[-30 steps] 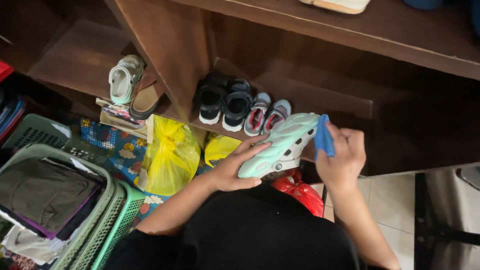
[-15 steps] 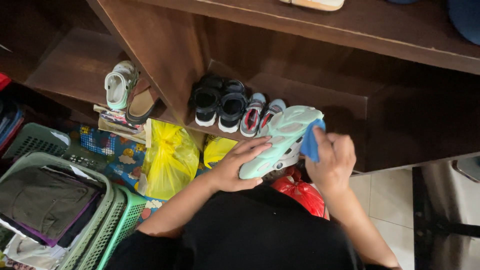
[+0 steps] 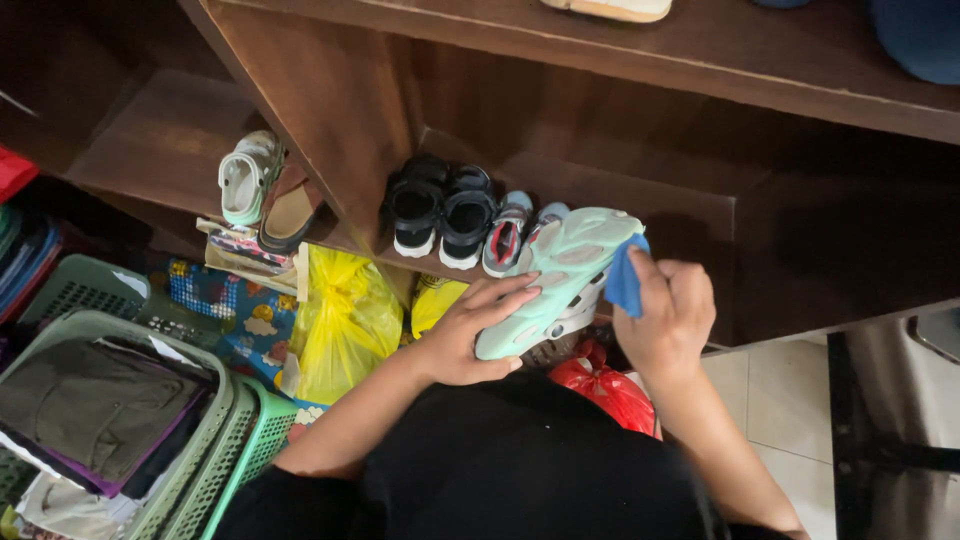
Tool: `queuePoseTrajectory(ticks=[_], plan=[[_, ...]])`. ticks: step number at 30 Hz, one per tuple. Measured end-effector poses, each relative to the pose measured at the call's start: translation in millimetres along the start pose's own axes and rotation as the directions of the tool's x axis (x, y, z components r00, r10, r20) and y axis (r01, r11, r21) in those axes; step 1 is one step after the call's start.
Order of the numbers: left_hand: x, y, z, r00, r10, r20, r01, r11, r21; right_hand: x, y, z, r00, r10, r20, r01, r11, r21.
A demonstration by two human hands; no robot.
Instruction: The person wipes a single light green and white clog-style shoe with a blue cloth. They rotate the shoe to clean the sole, sides, and interior, then continue wiping the exterior surfaces.
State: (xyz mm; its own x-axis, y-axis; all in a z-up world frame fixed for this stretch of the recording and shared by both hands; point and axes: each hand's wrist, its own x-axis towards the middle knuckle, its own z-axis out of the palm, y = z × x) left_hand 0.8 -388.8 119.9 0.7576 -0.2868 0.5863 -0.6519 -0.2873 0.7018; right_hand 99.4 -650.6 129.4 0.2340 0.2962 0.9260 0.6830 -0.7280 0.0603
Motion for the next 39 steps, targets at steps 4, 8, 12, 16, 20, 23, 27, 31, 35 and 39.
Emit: queuePoseTrajectory(ticks=[4, 8, 12, 16, 20, 23, 27, 31, 35, 39], plan=[[-1.1, -0.4, 0.9, 1.000, 0.021, -0.002, -0.021, 1.000, -0.010, 1.6, 12.4, 3.1, 0.999, 0.044, -0.012, -0.044, 0.999, 0.023], [0.8, 1.5, 3.5, 1.000, 0.017, -0.006, -0.017, 1.000, -0.004, -14.6, 8.1, 7.2, 0.997, 0.077, -0.027, -0.074, 0.993, 0.097], [4.2, 5.1, 4.9, 0.999, 0.031, -0.015, -0.032, 0.999, -0.014, 2.7, -9.5, -5.6, 0.998, -0.001, -0.068, 0.002, 1.000, 0.017], [2.7, 5.0, 5.5, 0.999, 0.044, -0.018, -0.044, 0.999, 0.003, 7.2, 6.0, -4.9, 0.996, -0.031, -0.081, 0.028, 0.999, -0.036], [3.5, 5.0, 5.7, 0.998, 0.060, -0.020, -0.061, 0.998, -0.002, -5.5, 8.1, 1.5, 0.997, 0.025, -0.070, -0.025, 1.000, 0.006], [4.1, 6.5, 4.8, 0.998, 0.065, -0.023, -0.066, 0.998, -0.010, -4.5, -2.5, -1.9, 0.997, 0.010, -0.071, -0.010, 1.000, 0.010], [4.4, 10.9, 3.5, 0.998, 0.054, -0.021, -0.055, 0.997, -0.059, 10.3, 1.7, -8.6, 0.997, 0.021, -0.069, -0.020, 1.000, 0.010], [4.9, 11.7, -2.8, 1.000, -0.013, 0.009, 0.014, 0.987, -0.159, 13.3, 3.3, -17.4, 0.972, 0.226, 0.060, -0.233, 0.956, 0.179], [-1.0, 6.9, -0.9, 0.999, -0.052, 0.012, 0.053, 0.964, -0.260, 31.3, -4.3, -36.5, 0.847, 0.476, 0.236, -0.518, 0.645, 0.562], [-1.0, 9.2, 0.2, 0.998, -0.067, 0.019, 0.069, 0.949, -0.307, 31.7, -2.5, -42.7, 0.778, 0.546, 0.311, -0.605, 0.515, 0.608]])
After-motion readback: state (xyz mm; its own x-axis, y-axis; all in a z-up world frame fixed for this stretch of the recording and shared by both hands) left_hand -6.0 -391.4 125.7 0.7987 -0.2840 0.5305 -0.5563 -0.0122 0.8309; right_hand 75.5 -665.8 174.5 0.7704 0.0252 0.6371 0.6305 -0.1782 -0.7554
